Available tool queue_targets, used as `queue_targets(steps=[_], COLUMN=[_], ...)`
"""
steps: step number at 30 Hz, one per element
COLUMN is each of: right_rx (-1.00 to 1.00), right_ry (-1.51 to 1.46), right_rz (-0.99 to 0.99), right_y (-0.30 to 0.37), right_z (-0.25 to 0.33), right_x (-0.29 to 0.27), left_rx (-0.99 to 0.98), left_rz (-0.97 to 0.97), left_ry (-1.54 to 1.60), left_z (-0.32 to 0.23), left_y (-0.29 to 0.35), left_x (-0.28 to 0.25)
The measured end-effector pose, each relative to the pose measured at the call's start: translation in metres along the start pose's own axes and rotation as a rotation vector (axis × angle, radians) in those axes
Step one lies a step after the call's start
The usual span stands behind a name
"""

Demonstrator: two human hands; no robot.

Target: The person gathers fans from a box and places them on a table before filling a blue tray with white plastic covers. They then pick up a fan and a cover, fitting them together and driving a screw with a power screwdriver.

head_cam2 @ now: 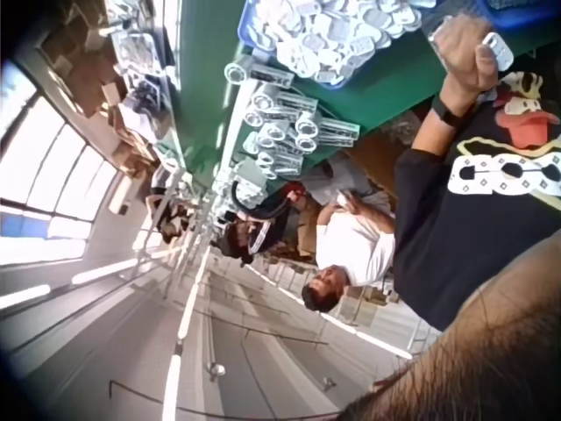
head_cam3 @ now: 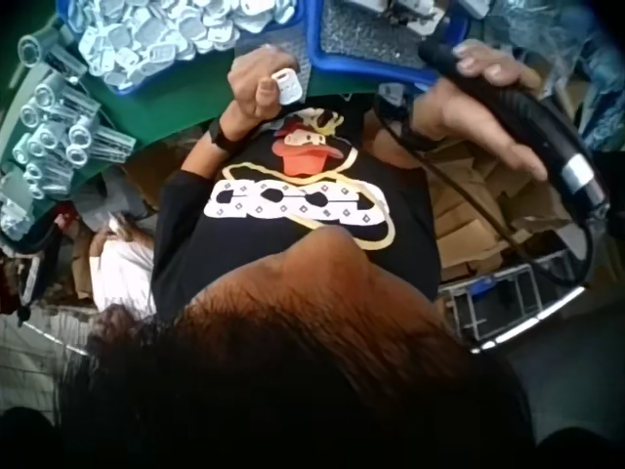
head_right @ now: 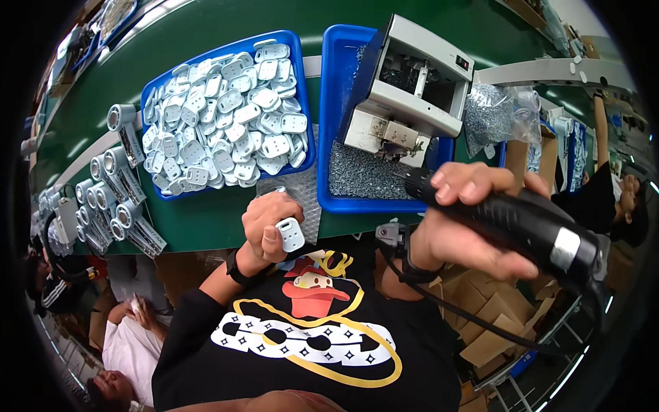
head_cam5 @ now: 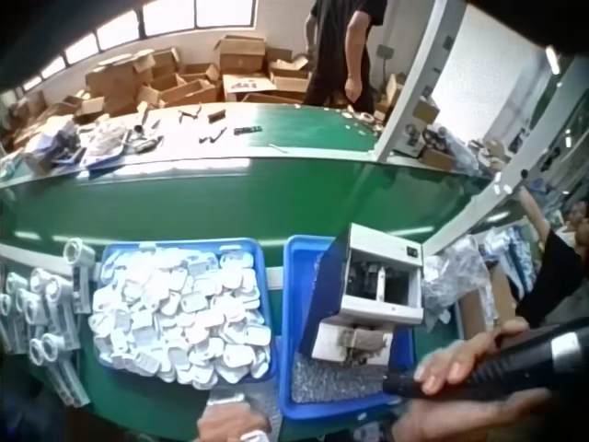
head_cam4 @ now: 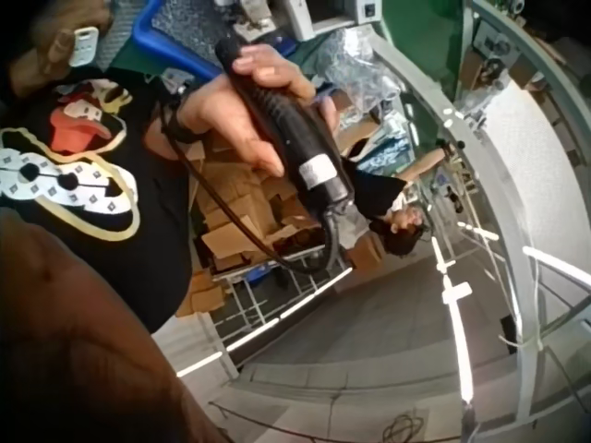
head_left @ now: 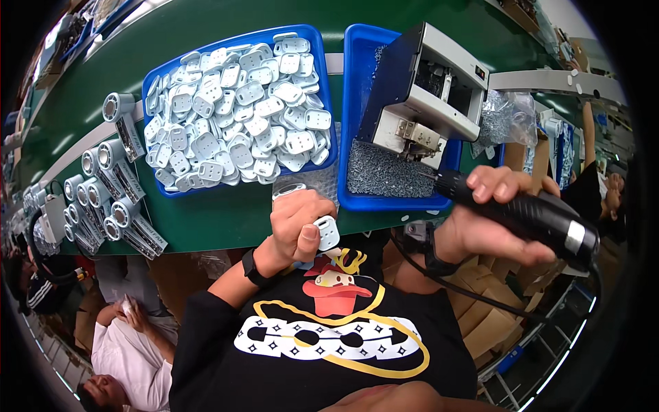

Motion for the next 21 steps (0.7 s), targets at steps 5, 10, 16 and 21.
queue_targets(steps=[5,10,16,21], right_rx=[0.153,0.550,0.968,0.967], right_ry=[0.270,0.258,0.364,0.509], right_rz=[-0.123,0.105,0.440,0.551], right_y=[-0.005,0.028,0.067,0.086], right_z=[0.011,0.006,-0.016,-0.038], right_x=[-0.027,-0.026,0.036,0.049], left_rx=[-0.114,-0.371,-0.636,-0.766], left_rz=[0.068,-0.374,-0.960,-0.913], left_ry=[-0.091,-0.115,-0.019,-0.191], left_z=[-0.017,-0.039,-0.015,-0.025], left_y=[0.000,0.029,0.093,0.106], left_x=[-0.004,-0.051,-0.172,-0.205])
Point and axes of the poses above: each hand's wrist, its own y-axis away from the middle knuckle, its own x-axis out of the palm, z = x × y, the point moved 2 cm from there along -y, towards the middle knuckle, and after that the axes turned 9 degrees about z, right-handed, at the moved point
